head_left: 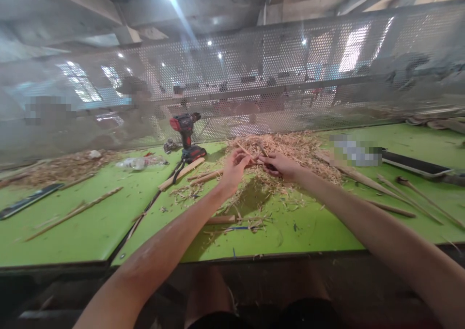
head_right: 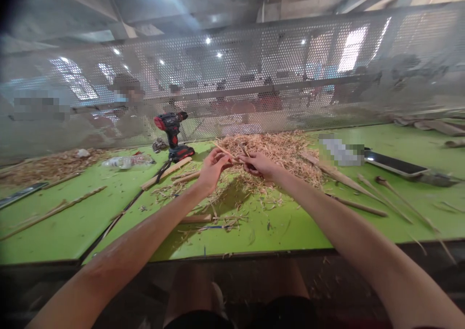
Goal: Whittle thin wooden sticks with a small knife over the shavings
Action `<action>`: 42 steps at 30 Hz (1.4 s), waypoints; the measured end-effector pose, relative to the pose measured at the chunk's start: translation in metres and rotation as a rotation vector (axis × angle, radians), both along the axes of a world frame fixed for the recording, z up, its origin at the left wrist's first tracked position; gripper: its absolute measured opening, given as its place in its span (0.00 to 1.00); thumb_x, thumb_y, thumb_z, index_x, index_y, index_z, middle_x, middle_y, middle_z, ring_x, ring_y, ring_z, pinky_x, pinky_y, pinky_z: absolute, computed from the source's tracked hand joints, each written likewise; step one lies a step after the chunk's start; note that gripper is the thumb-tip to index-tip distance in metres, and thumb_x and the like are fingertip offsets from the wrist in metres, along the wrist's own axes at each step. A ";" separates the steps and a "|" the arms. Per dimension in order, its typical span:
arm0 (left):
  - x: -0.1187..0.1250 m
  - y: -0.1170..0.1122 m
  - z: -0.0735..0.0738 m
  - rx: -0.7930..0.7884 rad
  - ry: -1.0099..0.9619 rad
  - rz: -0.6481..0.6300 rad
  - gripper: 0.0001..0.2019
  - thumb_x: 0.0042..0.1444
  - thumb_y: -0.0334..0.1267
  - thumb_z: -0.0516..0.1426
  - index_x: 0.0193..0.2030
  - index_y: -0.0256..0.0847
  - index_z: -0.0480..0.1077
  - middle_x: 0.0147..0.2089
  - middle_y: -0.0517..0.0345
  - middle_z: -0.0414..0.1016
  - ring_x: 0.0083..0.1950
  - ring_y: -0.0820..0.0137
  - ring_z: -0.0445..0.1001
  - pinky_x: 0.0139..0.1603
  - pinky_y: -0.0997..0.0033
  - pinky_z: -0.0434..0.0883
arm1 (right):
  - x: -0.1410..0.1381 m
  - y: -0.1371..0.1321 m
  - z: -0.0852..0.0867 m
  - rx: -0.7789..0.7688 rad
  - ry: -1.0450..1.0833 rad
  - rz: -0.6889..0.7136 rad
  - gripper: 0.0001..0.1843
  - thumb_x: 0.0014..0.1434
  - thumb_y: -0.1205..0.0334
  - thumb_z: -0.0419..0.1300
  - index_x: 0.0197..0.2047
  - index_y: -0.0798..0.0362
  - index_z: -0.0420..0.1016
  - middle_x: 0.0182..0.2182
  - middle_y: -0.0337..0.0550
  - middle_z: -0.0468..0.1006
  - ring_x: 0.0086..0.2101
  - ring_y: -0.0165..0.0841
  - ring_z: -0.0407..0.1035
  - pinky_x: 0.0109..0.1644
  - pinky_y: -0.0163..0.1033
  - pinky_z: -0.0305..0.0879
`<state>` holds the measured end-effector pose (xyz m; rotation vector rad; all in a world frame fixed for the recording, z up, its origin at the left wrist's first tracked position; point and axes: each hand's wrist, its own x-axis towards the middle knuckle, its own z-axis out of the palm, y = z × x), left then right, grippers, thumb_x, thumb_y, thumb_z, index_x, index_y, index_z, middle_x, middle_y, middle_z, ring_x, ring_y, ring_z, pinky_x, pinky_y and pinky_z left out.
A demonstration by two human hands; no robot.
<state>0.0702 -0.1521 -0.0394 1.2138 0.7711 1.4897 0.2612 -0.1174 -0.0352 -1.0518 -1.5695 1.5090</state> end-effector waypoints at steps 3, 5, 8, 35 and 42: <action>-0.001 -0.002 0.001 0.012 0.006 -0.010 0.07 0.64 0.34 0.65 0.39 0.41 0.70 0.34 0.60 0.79 0.38 0.71 0.80 0.46 0.69 0.78 | 0.000 0.001 0.002 -0.002 -0.017 -0.023 0.11 0.71 0.58 0.68 0.38 0.54 0.78 0.21 0.36 0.70 0.17 0.21 0.51 0.19 0.29 0.45; -0.001 -0.002 0.001 0.000 0.017 -0.019 0.09 0.65 0.38 0.66 0.41 0.41 0.71 0.35 0.58 0.80 0.40 0.69 0.82 0.43 0.69 0.79 | 0.002 0.001 0.005 -0.010 -0.008 -0.066 0.11 0.73 0.61 0.67 0.37 0.54 0.77 0.21 0.36 0.71 0.17 0.21 0.52 0.18 0.28 0.46; -0.003 0.001 -0.001 0.005 0.041 -0.021 0.11 0.64 0.42 0.68 0.43 0.40 0.72 0.37 0.55 0.81 0.41 0.67 0.82 0.38 0.70 0.79 | 0.009 0.002 0.014 -0.036 0.054 -0.155 0.13 0.75 0.65 0.62 0.36 0.55 0.76 0.22 0.37 0.71 0.19 0.22 0.53 0.18 0.27 0.48; -0.012 0.010 -0.011 -0.191 0.177 -0.396 0.10 0.54 0.30 0.73 0.43 0.34 0.83 0.36 0.54 0.83 0.32 0.75 0.78 0.42 0.68 0.78 | 0.019 0.001 0.026 0.573 -0.199 -0.289 0.04 0.70 0.58 0.67 0.44 0.47 0.82 0.33 0.47 0.79 0.26 0.32 0.62 0.26 0.39 0.57; -0.010 0.013 -0.011 -0.178 0.060 -0.344 0.09 0.53 0.29 0.73 0.38 0.33 0.80 0.34 0.55 0.80 0.31 0.74 0.77 0.39 0.68 0.77 | 0.015 0.010 0.011 0.847 -0.444 -0.112 0.08 0.68 0.58 0.67 0.43 0.43 0.90 0.41 0.50 0.86 0.38 0.42 0.76 0.43 0.50 0.73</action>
